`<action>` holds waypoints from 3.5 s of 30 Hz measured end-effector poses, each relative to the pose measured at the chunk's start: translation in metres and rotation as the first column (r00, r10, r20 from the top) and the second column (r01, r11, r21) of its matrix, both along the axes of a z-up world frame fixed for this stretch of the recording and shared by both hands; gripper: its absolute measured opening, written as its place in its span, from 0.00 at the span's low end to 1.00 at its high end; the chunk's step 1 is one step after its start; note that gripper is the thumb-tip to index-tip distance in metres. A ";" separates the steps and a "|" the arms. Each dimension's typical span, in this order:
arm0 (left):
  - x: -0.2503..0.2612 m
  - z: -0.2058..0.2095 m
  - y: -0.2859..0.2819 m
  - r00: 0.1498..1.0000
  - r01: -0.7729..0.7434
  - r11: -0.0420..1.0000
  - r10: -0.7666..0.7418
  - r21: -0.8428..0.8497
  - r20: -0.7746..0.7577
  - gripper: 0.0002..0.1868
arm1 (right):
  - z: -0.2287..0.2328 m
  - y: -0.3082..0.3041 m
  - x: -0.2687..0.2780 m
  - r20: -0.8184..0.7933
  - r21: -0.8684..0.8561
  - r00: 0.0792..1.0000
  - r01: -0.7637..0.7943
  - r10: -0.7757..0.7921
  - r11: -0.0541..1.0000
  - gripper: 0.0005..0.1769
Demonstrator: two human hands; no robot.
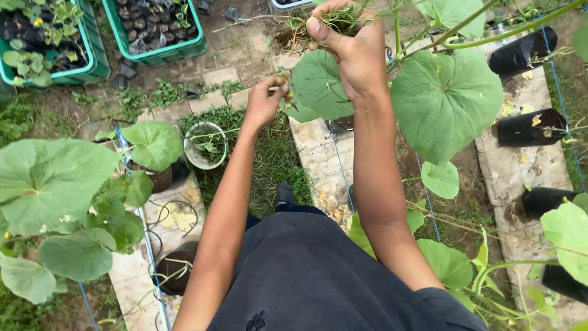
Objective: Removing weeds from the soil around garden plants and handling seedlings.
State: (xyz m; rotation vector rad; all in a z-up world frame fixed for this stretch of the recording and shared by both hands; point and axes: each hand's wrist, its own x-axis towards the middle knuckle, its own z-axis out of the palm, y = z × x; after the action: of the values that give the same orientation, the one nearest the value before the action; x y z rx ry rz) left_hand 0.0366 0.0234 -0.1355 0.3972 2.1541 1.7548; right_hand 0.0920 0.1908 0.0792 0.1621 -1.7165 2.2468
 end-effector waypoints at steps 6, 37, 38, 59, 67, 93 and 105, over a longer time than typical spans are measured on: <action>-0.006 0.013 -0.013 0.925 -0.196 0.928 0.067 0.316 0.375 0.07 | -0.021 -0.004 -0.006 0.066 0.221 0.997 0.032 -0.047 0.975 0.09; 0.029 0.007 -0.160 0.854 -0.105 0.858 -0.181 0.503 0.488 0.30 | -0.175 -0.167 0.008 0.319 0.775 0.814 0.071 -0.485 0.629 0.16; 0.028 0.005 -0.163 0.870 -0.122 0.866 -0.142 0.484 0.473 0.28 | -0.185 -0.164 0.005 0.255 0.749 0.850 0.127 -0.460 0.650 0.15; 0.010 -0.384 -0.177 0.916 -0.229 0.970 0.187 0.081 0.355 0.09 | -0.489 -0.148 -0.075 0.415 0.632 0.875 -0.081 -0.249 0.771 0.21; -0.016 -0.560 -0.233 0.764 -0.612 0.769 0.518 0.181 0.384 0.10 | -0.700 -0.203 -0.095 0.317 0.718 0.935 -0.127 -0.159 0.684 0.14; -0.004 -0.780 -0.302 0.834 -0.460 0.792 0.541 -0.402 0.111 0.26 | -0.969 -0.328 -0.126 0.451 0.892 0.799 -0.406 0.397 -0.197 0.40; 0.016 -0.776 -0.281 0.776 -0.614 0.582 0.323 -0.533 -0.542 0.12 | -0.952 -0.276 -0.114 0.577 0.795 0.811 -0.528 0.101 -0.297 0.29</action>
State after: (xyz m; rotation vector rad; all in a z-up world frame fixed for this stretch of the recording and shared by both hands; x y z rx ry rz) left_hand 0.0522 -0.2575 -0.9116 -0.0785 3.2509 0.9305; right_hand -0.0220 -0.0850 -0.8731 0.7649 -3.5673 0.1805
